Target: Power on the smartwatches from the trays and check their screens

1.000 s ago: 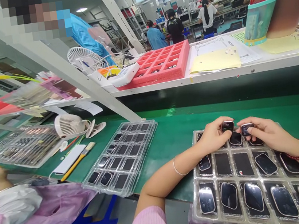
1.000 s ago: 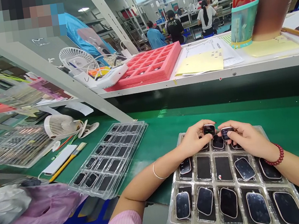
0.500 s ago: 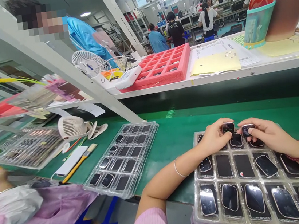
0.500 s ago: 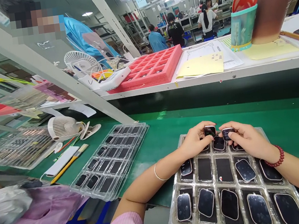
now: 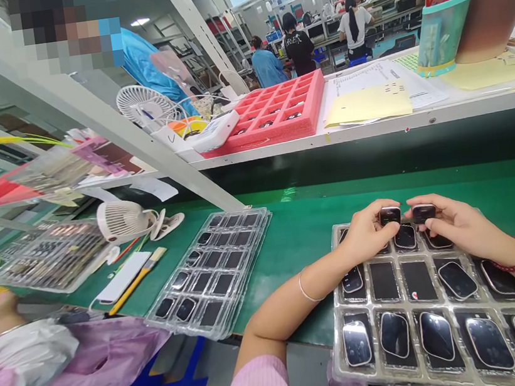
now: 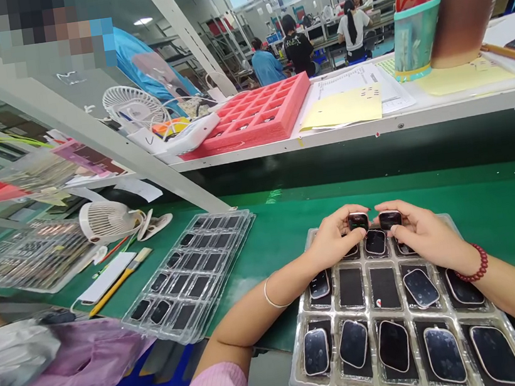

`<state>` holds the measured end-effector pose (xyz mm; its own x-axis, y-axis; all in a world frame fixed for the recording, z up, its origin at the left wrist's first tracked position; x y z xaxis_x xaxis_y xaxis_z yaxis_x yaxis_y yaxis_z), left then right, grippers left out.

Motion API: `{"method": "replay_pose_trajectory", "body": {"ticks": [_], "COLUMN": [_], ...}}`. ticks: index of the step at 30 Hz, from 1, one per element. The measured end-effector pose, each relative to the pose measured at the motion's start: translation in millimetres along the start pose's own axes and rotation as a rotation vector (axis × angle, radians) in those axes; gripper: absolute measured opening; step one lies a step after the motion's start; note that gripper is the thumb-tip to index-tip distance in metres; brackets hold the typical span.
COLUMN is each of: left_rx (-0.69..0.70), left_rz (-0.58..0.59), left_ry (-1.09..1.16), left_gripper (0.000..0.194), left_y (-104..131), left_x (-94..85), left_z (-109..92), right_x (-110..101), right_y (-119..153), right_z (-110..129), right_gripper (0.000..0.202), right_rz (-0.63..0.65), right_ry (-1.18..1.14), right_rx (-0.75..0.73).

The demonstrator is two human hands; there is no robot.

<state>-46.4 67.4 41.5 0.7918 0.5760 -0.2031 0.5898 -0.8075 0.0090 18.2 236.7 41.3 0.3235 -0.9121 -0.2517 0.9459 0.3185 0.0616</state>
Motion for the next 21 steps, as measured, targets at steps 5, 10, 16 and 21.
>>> {"method": "replay_pose_trajectory", "body": {"ticks": [5, 10, 16, 21], "left_rx": [-0.008, -0.006, -0.005, 0.016], "left_rz": [-0.062, -0.023, 0.021, 0.016], "left_ry": [0.109, 0.057, 0.014, -0.047], "left_gripper": [0.034, 0.044, 0.036, 0.041], "left_y": [-1.8, -0.6, 0.3, 0.0], "left_x": [-5.0, -4.0, 0.1, -0.5], "left_z": [1.3, -1.0, 1.1, 3.6], "right_x": [8.2, 4.2, -0.4, 2.5], "right_y": [0.9, 0.4, -1.7, -0.3], "right_z": [3.4, 4.0, 0.4, -0.2], "right_gripper": [0.035, 0.039, 0.038, 0.039], "right_rz": [0.109, 0.071, 0.043, 0.046], "right_ry": [0.025, -0.016, 0.003, -0.019], "right_rx": [-0.045, -0.035, 0.020, -0.026]}}
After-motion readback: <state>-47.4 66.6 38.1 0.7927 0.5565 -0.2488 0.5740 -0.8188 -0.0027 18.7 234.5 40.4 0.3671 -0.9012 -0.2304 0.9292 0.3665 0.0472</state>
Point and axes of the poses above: each hand's wrist, its own y-axis away from the middle knuckle, its own x-axis out of the palm, z = x × y, the point moved 5 cm from there along -y, towards the middle knuckle, and after that the axes turned 15 degrees about z, right-handed, at the moved point
